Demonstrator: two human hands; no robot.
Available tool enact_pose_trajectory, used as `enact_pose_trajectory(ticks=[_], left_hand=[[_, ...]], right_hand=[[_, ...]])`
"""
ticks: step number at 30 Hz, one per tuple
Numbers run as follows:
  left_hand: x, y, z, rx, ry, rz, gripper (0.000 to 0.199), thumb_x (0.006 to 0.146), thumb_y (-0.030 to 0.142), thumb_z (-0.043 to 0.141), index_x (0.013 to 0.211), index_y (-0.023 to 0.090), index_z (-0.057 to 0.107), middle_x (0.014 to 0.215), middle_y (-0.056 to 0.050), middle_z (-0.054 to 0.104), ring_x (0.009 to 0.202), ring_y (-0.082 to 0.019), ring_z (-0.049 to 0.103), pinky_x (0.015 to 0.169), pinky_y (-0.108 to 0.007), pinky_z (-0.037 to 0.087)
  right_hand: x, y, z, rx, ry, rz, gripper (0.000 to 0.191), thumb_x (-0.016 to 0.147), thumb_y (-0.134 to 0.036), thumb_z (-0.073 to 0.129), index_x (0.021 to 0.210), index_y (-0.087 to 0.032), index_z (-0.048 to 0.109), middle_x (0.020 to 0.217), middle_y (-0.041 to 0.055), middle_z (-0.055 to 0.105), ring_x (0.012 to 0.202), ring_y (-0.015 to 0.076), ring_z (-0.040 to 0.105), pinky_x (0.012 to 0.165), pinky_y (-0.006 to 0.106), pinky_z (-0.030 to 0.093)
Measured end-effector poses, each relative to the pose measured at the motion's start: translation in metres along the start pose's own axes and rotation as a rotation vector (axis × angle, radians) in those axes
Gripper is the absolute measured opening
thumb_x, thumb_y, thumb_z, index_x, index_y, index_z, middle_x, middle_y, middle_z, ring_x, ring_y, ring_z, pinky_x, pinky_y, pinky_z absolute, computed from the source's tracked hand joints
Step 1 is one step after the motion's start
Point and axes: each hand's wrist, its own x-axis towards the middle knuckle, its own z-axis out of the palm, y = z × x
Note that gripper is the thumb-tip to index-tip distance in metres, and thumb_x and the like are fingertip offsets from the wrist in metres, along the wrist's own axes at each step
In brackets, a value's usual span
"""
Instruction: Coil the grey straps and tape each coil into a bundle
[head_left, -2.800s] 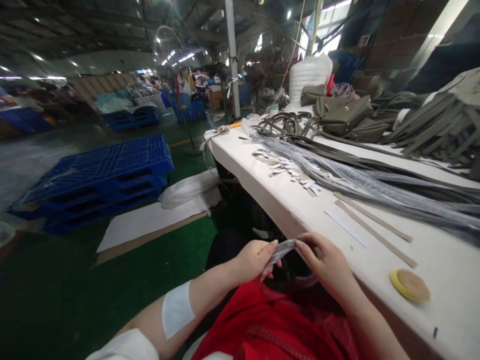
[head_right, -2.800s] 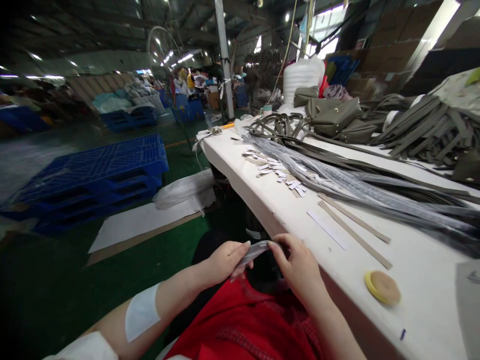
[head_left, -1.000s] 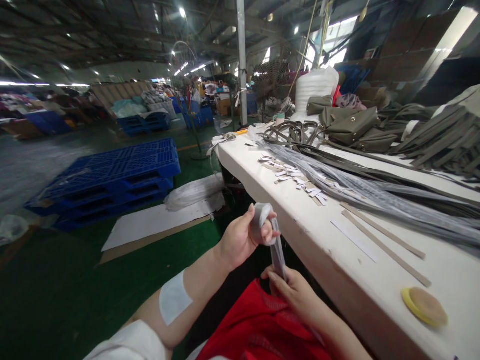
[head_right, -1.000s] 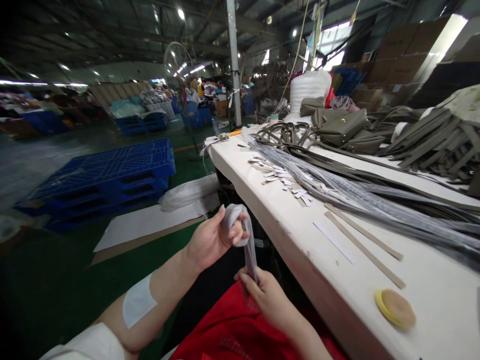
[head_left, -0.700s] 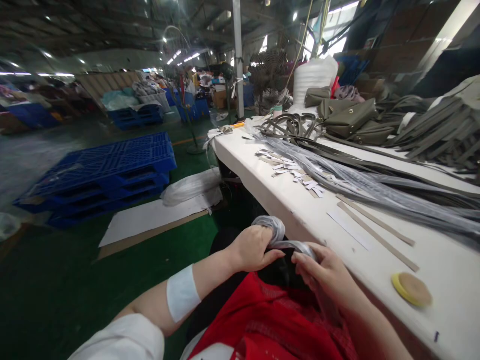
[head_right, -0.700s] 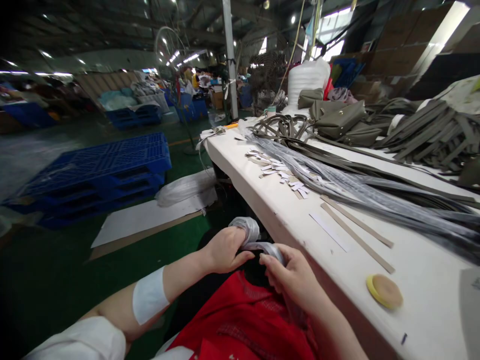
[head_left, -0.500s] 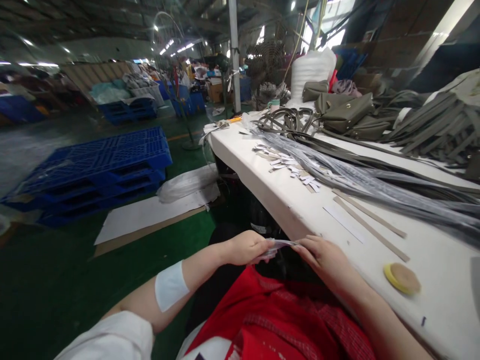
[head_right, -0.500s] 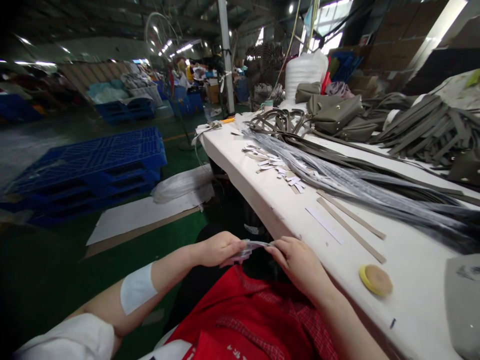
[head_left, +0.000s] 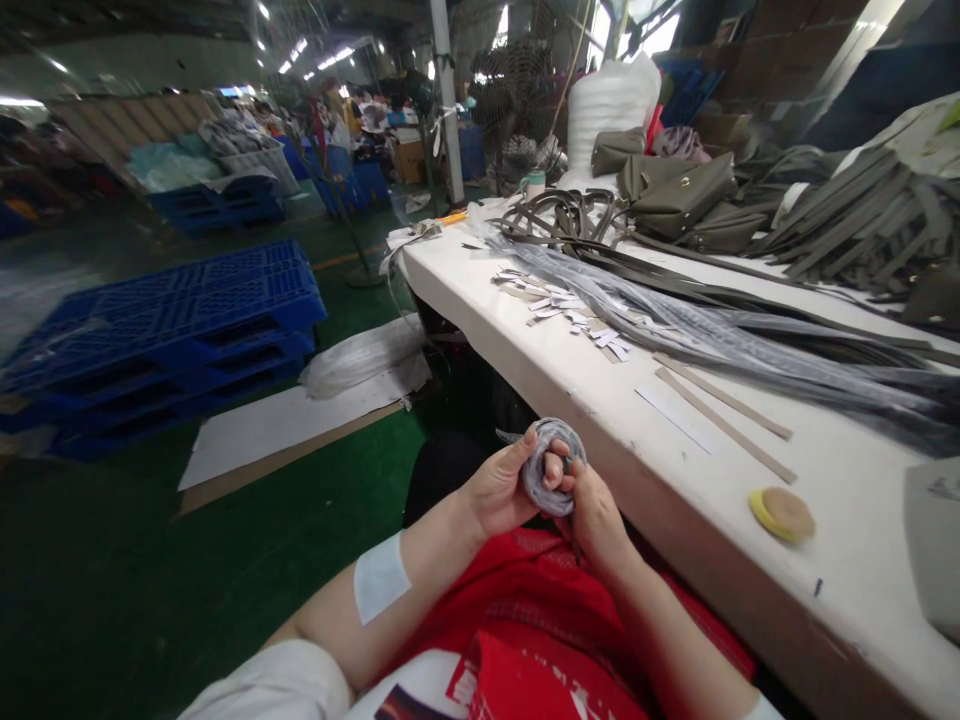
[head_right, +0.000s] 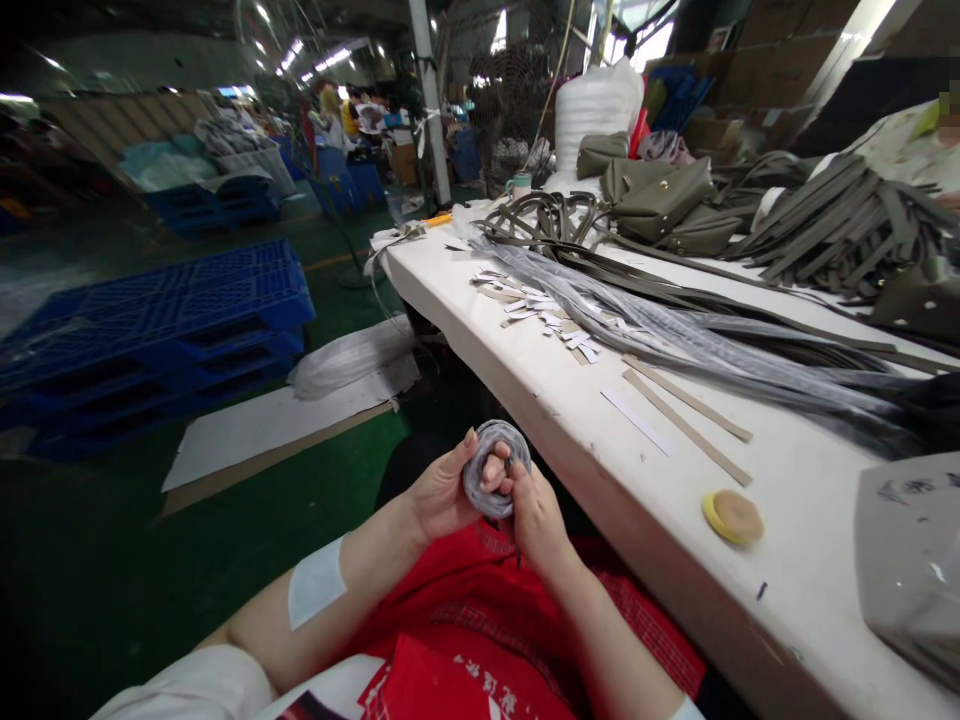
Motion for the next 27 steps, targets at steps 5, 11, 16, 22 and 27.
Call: enact_pose_trajectory(ticks=[5,11,16,22,27], left_hand=[[-0.001,-0.004,-0.012,0.589,0.204,0.238,0.046,0.080,0.053,0.066,0.104,0.014,0.066,0.090,-0.005,0.068,0.078,-0.014,0.062,0.073,-0.025,0.050],[-0.005,-0.011,-0.011,1.244,-0.033,0.292,0.032,0.091,0.041,0.054,0.103,0.018,0.072,0.101,-0.008,0.073,0.093,-0.019,0.066,0.086,-0.029,0.050],[-0.006,-0.025,-0.013,0.983,0.432,0.447,0.041,0.092,0.048,0.049,0.101,0.015,0.070,0.088,-0.006,0.071,0.063,-0.013,0.061,0.057,-0.022,0.049],[-0.022,-0.041,-0.011,1.045,0.137,0.174,0.036,0.092,0.046,0.050,0.106,0.018,0.067,0.093,-0.005,0.068,0.070,-0.013,0.059,0.065,-0.023,0.047],[-0.037,-0.068,-0.027,1.030,0.032,-0.108,0.040,0.091,0.055,0.045,0.092,0.017,0.060,0.064,0.002,0.055,0.050,-0.009,0.048,0.049,-0.020,0.037]], right_hand=[[-0.008,-0.017,-0.048,-0.266,-0.138,-0.028,0.044,0.088,-0.058,0.048,0.097,-0.018,0.067,0.081,0.0049,0.070,0.070,0.0195,0.061,0.063,0.027,0.046],[-0.018,-0.015,-0.050,-0.536,-0.306,0.030,0.036,0.085,-0.052,0.056,0.087,-0.018,0.069,0.074,0.0031,0.068,0.064,0.0170,0.058,0.059,0.025,0.040],[-0.021,-0.003,-0.039,-0.359,-0.140,-0.066,0.037,0.091,-0.050,0.048,0.101,-0.017,0.061,0.089,0.0053,0.067,0.078,0.0186,0.059,0.072,0.028,0.046],[-0.027,-0.006,-0.068,-0.335,-0.447,0.036,0.037,0.091,-0.052,0.050,0.096,-0.018,0.065,0.086,0.0032,0.068,0.076,0.0175,0.060,0.069,0.025,0.046],[-0.048,0.006,-0.061,-0.383,-0.614,0.122,0.035,0.086,-0.048,0.060,0.101,-0.018,0.068,0.087,0.0010,0.071,0.071,0.0148,0.061,0.061,0.020,0.043]])
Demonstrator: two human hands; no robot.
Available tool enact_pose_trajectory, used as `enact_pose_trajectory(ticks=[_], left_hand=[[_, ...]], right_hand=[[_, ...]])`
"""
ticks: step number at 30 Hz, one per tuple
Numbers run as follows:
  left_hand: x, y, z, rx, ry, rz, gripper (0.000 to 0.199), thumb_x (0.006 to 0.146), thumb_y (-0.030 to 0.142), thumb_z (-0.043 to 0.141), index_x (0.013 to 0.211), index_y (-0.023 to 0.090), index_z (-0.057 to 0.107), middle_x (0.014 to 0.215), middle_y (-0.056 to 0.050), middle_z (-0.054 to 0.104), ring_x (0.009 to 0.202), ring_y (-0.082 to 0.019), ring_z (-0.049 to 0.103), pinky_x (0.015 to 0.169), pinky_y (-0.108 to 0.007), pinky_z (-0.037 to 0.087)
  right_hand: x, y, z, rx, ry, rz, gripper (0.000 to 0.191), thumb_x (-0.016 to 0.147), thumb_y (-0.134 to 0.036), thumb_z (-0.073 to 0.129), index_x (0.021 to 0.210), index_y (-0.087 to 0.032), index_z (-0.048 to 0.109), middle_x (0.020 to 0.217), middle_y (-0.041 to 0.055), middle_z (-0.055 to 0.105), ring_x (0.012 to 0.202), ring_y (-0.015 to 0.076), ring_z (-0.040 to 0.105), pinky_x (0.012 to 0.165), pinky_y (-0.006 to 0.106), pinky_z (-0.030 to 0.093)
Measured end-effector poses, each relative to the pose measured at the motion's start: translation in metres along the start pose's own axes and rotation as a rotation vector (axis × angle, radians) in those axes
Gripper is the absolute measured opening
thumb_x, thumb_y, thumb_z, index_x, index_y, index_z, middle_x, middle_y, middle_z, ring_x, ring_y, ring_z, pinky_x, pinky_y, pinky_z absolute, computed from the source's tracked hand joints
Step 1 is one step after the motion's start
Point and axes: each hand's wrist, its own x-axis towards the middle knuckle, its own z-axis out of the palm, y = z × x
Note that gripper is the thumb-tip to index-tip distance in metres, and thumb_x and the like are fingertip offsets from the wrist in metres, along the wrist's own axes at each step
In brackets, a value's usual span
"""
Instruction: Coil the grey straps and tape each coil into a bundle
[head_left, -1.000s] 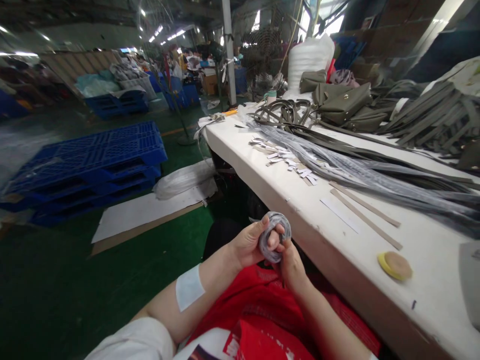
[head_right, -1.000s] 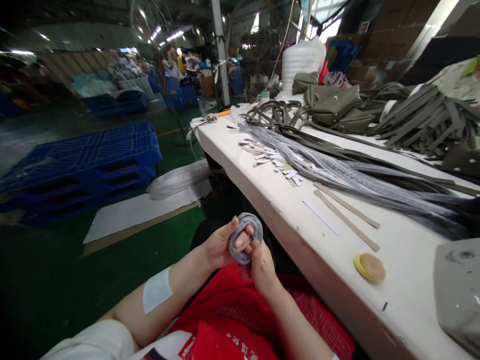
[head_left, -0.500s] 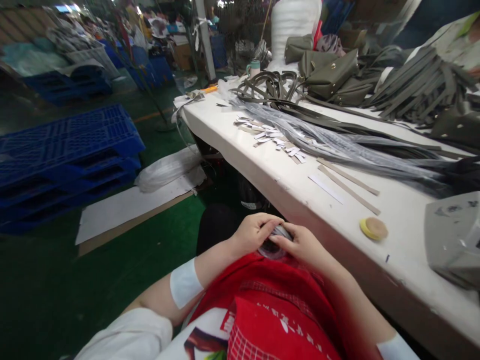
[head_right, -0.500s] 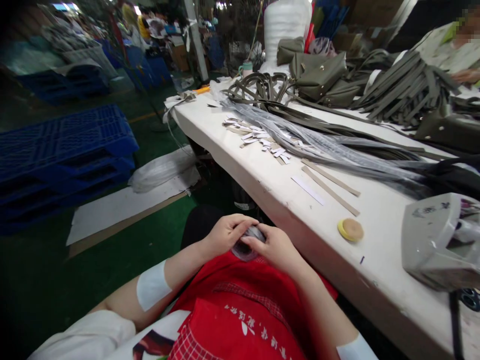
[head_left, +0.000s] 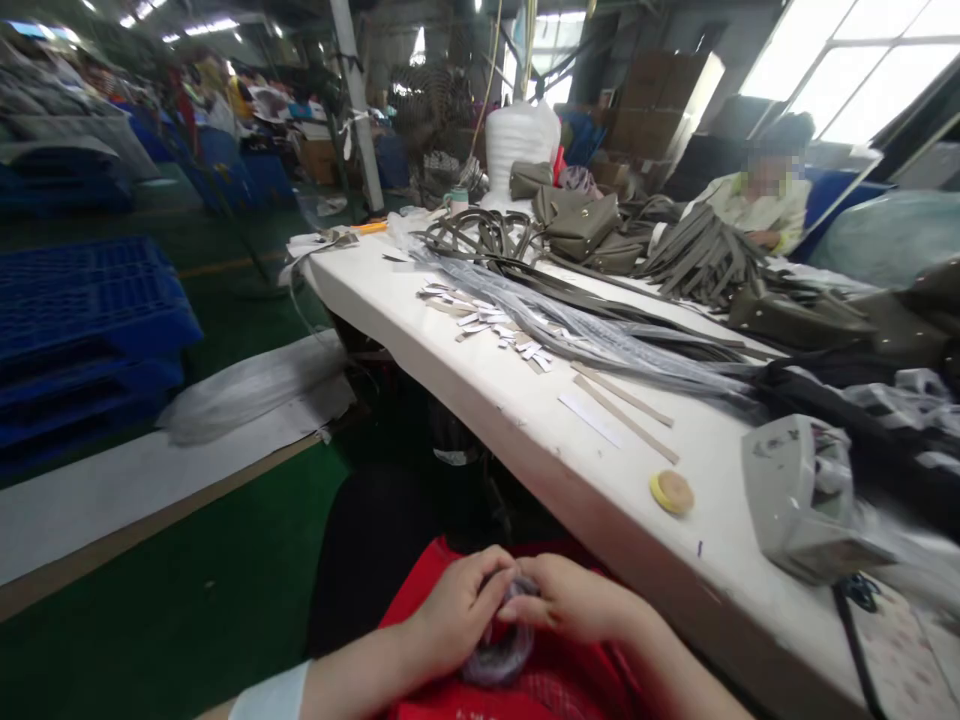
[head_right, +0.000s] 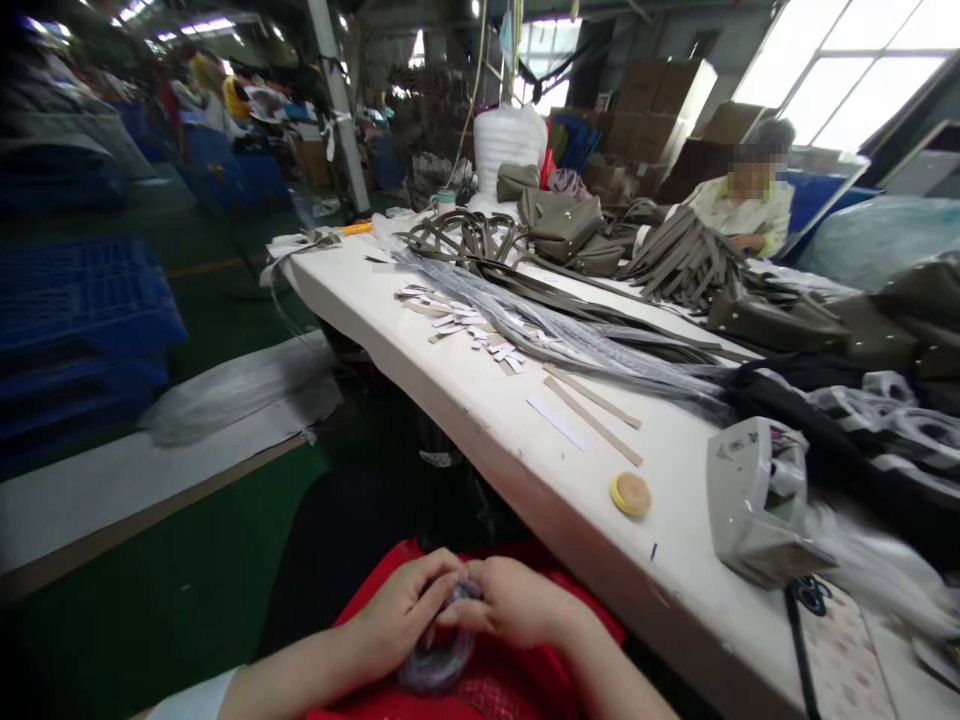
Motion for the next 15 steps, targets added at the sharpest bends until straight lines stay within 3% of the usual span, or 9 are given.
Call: enact_pose_trajectory(ticks=[2,4,7,9,10,12,15], left_hand=[[-0.001,-0.012,0.004,-0.054,-0.014,-0.072,0.045,0.089,0.061,0.044,0.086,0.018,0.055,0.056,0.006,0.047,0.045,-0.009,0.043,0.044,-0.019,0.032],[0.000,-0.018,0.006,-0.087,0.002,-0.115,0.050,0.085,0.067,0.044,0.084,0.019,0.052,0.052,0.007,0.043,0.042,-0.008,0.040,0.043,-0.019,0.030],[0.000,-0.016,0.008,-0.083,0.020,-0.133,0.056,0.081,0.073,0.044,0.084,0.018,0.053,0.058,0.006,0.047,0.042,-0.007,0.040,0.042,-0.019,0.030],[0.000,-0.013,0.008,-0.076,0.013,-0.135,0.056,0.081,0.072,0.046,0.086,0.017,0.056,0.065,0.003,0.053,0.044,-0.007,0.042,0.043,-0.019,0.030],[0.001,-0.013,0.008,-0.072,0.015,-0.135,0.055,0.082,0.071,0.046,0.086,0.017,0.056,0.067,0.002,0.055,0.045,-0.007,0.042,0.043,-0.019,0.030],[0.002,-0.017,0.007,-0.065,0.030,-0.138,0.054,0.083,0.070,0.046,0.086,0.018,0.057,0.066,0.002,0.056,0.045,-0.007,0.042,0.043,-0.019,0.030],[0.005,-0.027,0.006,-0.061,0.055,-0.141,0.054,0.083,0.071,0.046,0.085,0.018,0.056,0.063,0.003,0.054,0.043,-0.007,0.041,0.041,-0.019,0.028]], right_hand=[[0.003,0.000,0.005,-0.043,0.013,0.033,0.033,0.085,-0.048,0.060,0.097,-0.019,0.069,0.083,0.0007,0.072,0.067,0.0137,0.060,0.057,0.020,0.041],[0.008,-0.002,-0.005,-0.106,0.131,0.021,0.030,0.088,-0.047,0.057,0.095,-0.021,0.070,0.084,0.0008,0.072,0.069,0.0145,0.062,0.060,0.021,0.043],[0.018,-0.004,-0.052,-0.307,0.559,0.066,0.028,0.095,-0.038,0.047,0.095,-0.023,0.070,0.092,0.0022,0.072,0.084,0.0162,0.064,0.076,0.024,0.046],[0.025,0.003,-0.090,-0.504,0.859,0.223,0.026,0.095,-0.031,0.046,0.100,-0.021,0.069,0.101,0.0064,0.069,0.093,0.0184,0.062,0.084,0.027,0.044],[0.028,0.009,-0.107,-0.568,0.950,0.296,0.025,0.094,-0.028,0.047,0.104,-0.018,0.068,0.105,0.0099,0.067,0.096,0.0210,0.061,0.087,0.030,0.044],[0.034,0.023,-0.131,-0.639,1.031,0.388,0.025,0.091,-0.025,0.051,0.105,-0.015,0.068,0.106,0.0151,0.065,0.101,0.0262,0.058,0.089,0.036,0.042],[0.039,0.041,-0.143,-0.679,1.039,0.415,0.021,0.089,-0.027,0.054,0.094,-0.016,0.072,0.098,0.0144,0.065,0.098,0.0278,0.057,0.086,0.038,0.041]])
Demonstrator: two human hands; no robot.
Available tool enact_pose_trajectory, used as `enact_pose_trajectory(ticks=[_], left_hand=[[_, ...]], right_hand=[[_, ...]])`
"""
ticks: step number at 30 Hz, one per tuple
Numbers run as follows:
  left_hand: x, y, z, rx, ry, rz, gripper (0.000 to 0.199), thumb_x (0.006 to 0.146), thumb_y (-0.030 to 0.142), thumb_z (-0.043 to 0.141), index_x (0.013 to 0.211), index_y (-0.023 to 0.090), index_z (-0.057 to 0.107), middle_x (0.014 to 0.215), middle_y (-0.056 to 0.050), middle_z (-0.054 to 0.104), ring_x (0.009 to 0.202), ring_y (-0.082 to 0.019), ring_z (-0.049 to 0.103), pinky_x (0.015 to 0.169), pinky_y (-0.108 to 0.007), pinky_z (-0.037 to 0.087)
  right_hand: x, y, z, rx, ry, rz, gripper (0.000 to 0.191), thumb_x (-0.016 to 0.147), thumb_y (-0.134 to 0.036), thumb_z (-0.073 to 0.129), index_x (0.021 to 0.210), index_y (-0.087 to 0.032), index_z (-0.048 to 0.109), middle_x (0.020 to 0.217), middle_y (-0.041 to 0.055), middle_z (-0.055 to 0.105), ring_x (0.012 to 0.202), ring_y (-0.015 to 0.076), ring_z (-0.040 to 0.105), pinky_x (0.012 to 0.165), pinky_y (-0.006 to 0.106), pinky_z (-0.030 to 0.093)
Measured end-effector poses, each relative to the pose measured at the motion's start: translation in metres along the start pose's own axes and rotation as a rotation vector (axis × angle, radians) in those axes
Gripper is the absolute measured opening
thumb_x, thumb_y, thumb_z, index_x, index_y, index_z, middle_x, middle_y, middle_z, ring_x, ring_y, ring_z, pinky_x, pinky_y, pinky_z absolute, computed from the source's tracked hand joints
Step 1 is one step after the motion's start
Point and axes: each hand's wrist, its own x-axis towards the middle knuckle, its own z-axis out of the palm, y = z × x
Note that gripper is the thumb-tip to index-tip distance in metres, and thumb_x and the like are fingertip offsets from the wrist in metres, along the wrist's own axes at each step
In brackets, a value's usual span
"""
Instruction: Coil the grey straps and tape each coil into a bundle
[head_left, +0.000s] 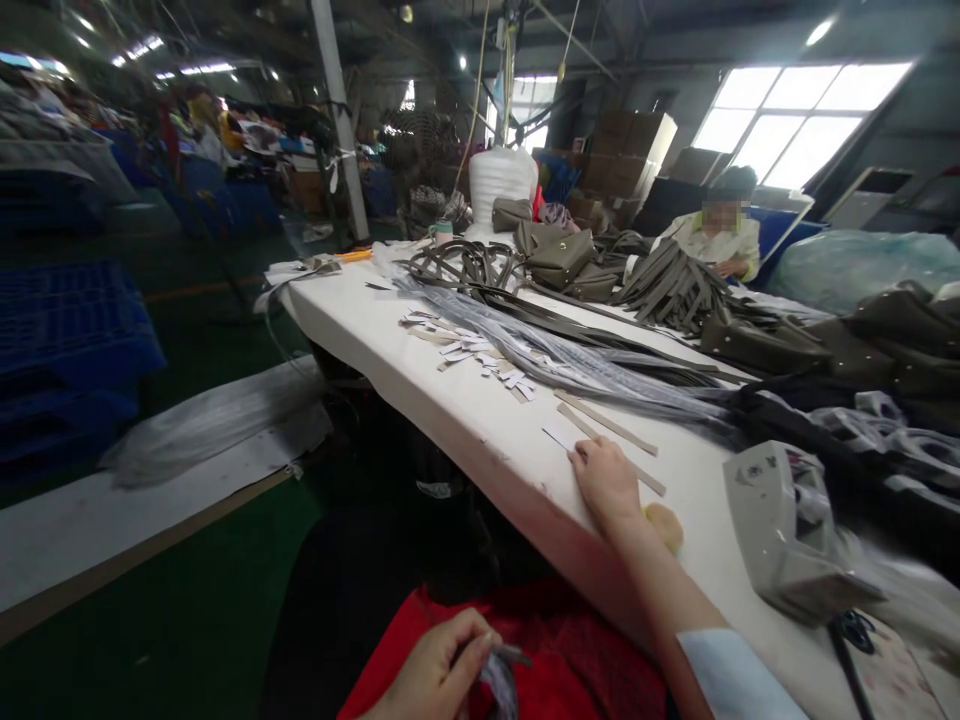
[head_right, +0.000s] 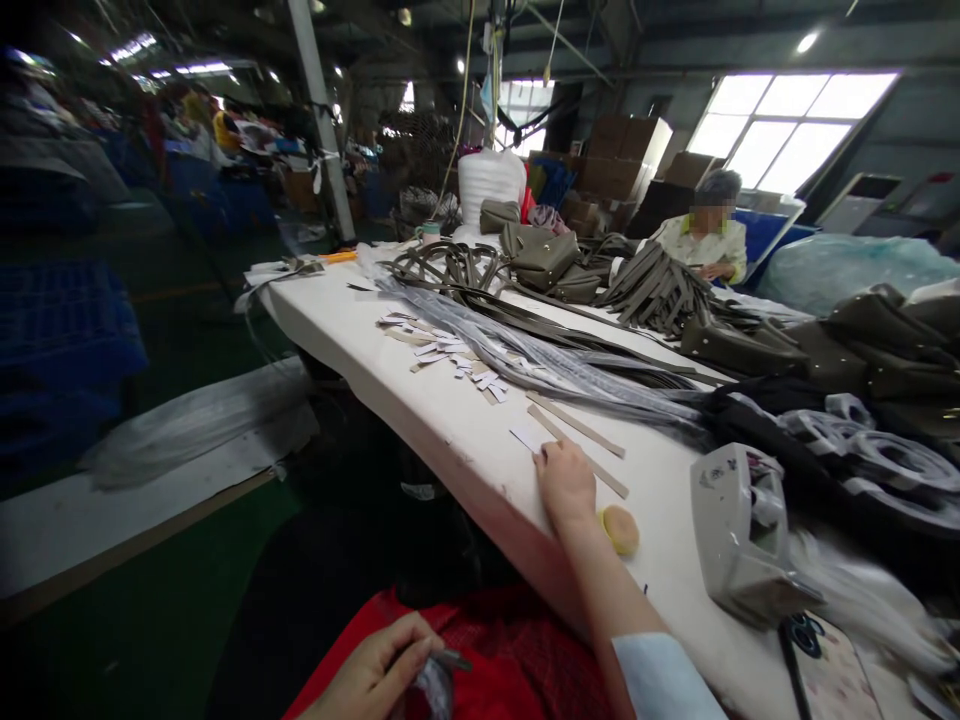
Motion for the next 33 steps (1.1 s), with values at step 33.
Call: enact_pose_trajectory(ticks=[33], left_hand=[[0.010,0.004,-0.006,-0.045,-0.084,-0.038,0.046,0.089,0.060,0.046,0.092,0.016,0.058,0.074,0.001,0.056,0.046,-0.006,0.046,0.045,-0.018,0.035]], right_hand=[[0.013,0.026,0.013,0.241,-0.009,0.167,0.031,0.083,-0.042,0.057,0.083,-0.019,0.079,0.089,0.0064,0.073,0.082,0.0224,0.064,0.074,0.032,0.045]])
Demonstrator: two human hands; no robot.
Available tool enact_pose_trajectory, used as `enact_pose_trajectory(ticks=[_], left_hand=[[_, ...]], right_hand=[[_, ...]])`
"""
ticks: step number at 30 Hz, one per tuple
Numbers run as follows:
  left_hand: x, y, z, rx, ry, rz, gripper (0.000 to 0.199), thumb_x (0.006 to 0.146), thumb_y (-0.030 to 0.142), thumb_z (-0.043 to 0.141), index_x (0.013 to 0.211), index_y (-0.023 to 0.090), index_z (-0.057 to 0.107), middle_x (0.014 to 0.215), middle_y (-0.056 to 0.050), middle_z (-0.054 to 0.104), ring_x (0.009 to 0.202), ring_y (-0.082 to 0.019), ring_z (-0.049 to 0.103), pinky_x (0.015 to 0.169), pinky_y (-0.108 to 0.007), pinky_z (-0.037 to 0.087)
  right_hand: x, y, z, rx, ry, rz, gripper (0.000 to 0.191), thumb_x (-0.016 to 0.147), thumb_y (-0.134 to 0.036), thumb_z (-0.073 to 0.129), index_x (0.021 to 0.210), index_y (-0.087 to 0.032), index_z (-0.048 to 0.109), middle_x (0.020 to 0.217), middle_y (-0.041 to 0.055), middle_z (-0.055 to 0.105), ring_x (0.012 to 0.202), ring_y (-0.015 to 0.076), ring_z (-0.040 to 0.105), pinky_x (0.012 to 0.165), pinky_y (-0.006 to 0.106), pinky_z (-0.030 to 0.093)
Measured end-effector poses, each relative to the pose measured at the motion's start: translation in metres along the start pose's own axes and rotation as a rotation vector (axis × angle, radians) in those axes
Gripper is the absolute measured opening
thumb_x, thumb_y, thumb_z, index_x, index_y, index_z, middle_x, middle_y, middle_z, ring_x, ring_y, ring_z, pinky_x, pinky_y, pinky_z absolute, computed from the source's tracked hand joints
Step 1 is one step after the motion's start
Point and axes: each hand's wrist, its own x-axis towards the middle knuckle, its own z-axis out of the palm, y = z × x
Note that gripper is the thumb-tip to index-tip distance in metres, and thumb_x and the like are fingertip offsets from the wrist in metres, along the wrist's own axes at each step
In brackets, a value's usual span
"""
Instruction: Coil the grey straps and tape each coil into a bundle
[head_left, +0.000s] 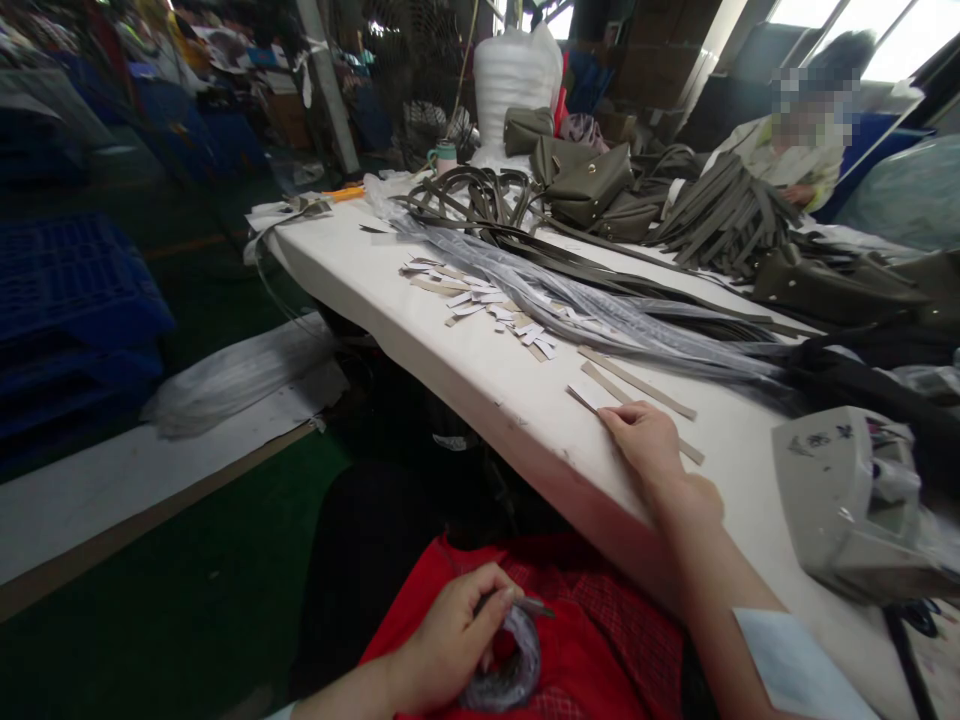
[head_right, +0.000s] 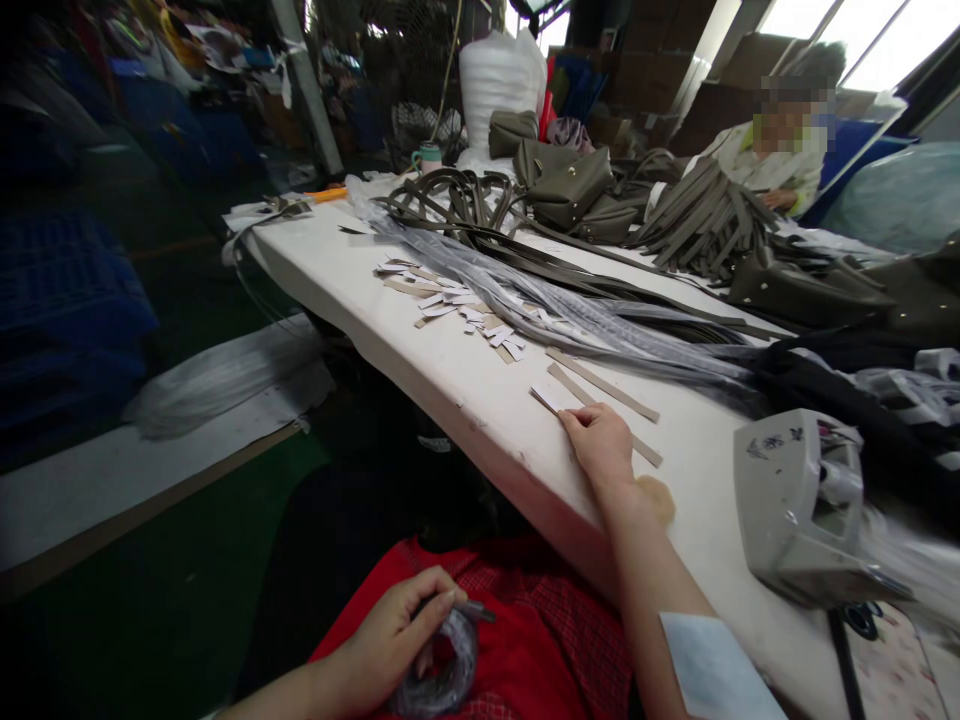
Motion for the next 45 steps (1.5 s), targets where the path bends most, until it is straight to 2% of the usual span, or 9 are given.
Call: enact_pose_trajectory(ticks=[8,16,21,23,26,30,35,39,45], left_hand=[[0.001,0.000,-0.002,0.025,-0.002,0.017,0.042,0.091,0.056,0.045,0.091,0.016,0.055,0.071,0.003,0.054,0.048,-0.006,0.045,0.045,-0.018,0.034],[-0.009,0.013,-0.006,0.094,0.002,0.033,0.043,0.090,0.057,0.045,0.094,0.016,0.057,0.062,0.003,0.053,0.048,-0.009,0.049,0.045,-0.018,0.035],[-0.016,0.011,-0.008,0.072,-0.019,0.059,0.047,0.092,0.057,0.040,0.101,0.015,0.059,0.068,0.000,0.059,0.051,-0.009,0.051,0.045,-0.018,0.036],[-0.017,0.011,-0.008,0.055,-0.032,0.055,0.049,0.093,0.058,0.037,0.103,0.016,0.060,0.072,-0.001,0.061,0.051,-0.009,0.051,0.045,-0.018,0.037],[-0.018,0.011,-0.007,0.028,-0.043,0.049,0.050,0.093,0.058,0.038,0.104,0.016,0.060,0.072,-0.001,0.061,0.051,-0.009,0.051,0.046,-0.018,0.038],[-0.020,0.013,-0.005,-0.009,-0.051,0.040,0.050,0.091,0.059,0.041,0.105,0.015,0.061,0.069,-0.001,0.059,0.051,-0.010,0.052,0.046,-0.019,0.039],[-0.023,0.012,-0.002,-0.073,-0.064,0.015,0.050,0.090,0.060,0.043,0.107,0.016,0.062,0.069,0.000,0.059,0.050,-0.009,0.051,0.047,-0.020,0.041],[-0.025,0.013,0.001,-0.047,-0.075,0.032,0.050,0.091,0.057,0.042,0.108,0.015,0.064,0.067,0.000,0.060,0.052,-0.010,0.053,0.049,-0.020,0.042],[-0.033,0.017,0.005,0.111,-0.062,0.078,0.045,0.095,0.049,0.038,0.112,0.016,0.063,0.077,-0.003,0.066,0.052,-0.010,0.055,0.049,-0.020,0.043]], right_hand=[[-0.003,-0.007,0.000,-0.198,0.012,-0.051,0.034,0.092,-0.037,0.046,0.091,-0.018,0.074,0.092,0.0110,0.068,0.084,0.0242,0.060,0.076,0.034,0.041],[0.009,-0.009,-0.013,-0.521,-0.095,-0.248,0.029,0.093,-0.027,0.042,0.099,-0.013,0.066,0.098,0.0170,0.065,0.084,0.0262,0.057,0.070,0.035,0.035],[-0.011,-0.032,-0.050,-0.433,0.177,-0.073,0.041,0.096,-0.035,0.032,0.120,-0.016,0.059,0.088,0.0178,0.068,0.074,0.0280,0.059,0.063,0.036,0.031],[-0.033,-0.043,-0.063,-0.330,0.191,-0.091,0.039,0.095,-0.036,0.035,0.121,-0.021,0.060,0.086,0.0122,0.069,0.072,0.0265,0.060,0.063,0.035,0.033],[-0.076,-0.052,-0.068,-0.072,-0.022,-0.138,0.037,0.093,-0.043,0.039,0.112,-0.026,0.066,0.077,0.0036,0.067,0.069,0.0217,0.060,0.063,0.031,0.039],[-0.137,-0.051,-0.060,0.239,-0.385,-0.198,0.052,0.096,-0.053,0.029,0.098,-0.022,0.071,0.081,0.0041,0.067,0.076,0.0200,0.063,0.070,0.030,0.046],[-0.190,-0.051,-0.058,0.233,-0.678,-0.190,0.031,0.086,-0.049,0.054,0.079,-0.021,0.065,0.075,0.0018,0.068,0.070,0.0172,0.061,0.064,0.025,0.045],[-0.213,-0.060,-0.067,0.006,-0.745,-0.263,0.035,0.086,-0.046,0.053,0.062,-0.021,0.056,0.057,-0.0005,0.061,0.052,0.0138,0.053,0.050,0.026,0.032],[-0.229,-0.088,-0.065,-0.295,-0.708,-0.409,0.021,0.085,-0.030,0.051,0.070,-0.023,0.064,0.065,0.0019,0.070,0.056,0.0165,0.062,0.052,0.028,0.026]])
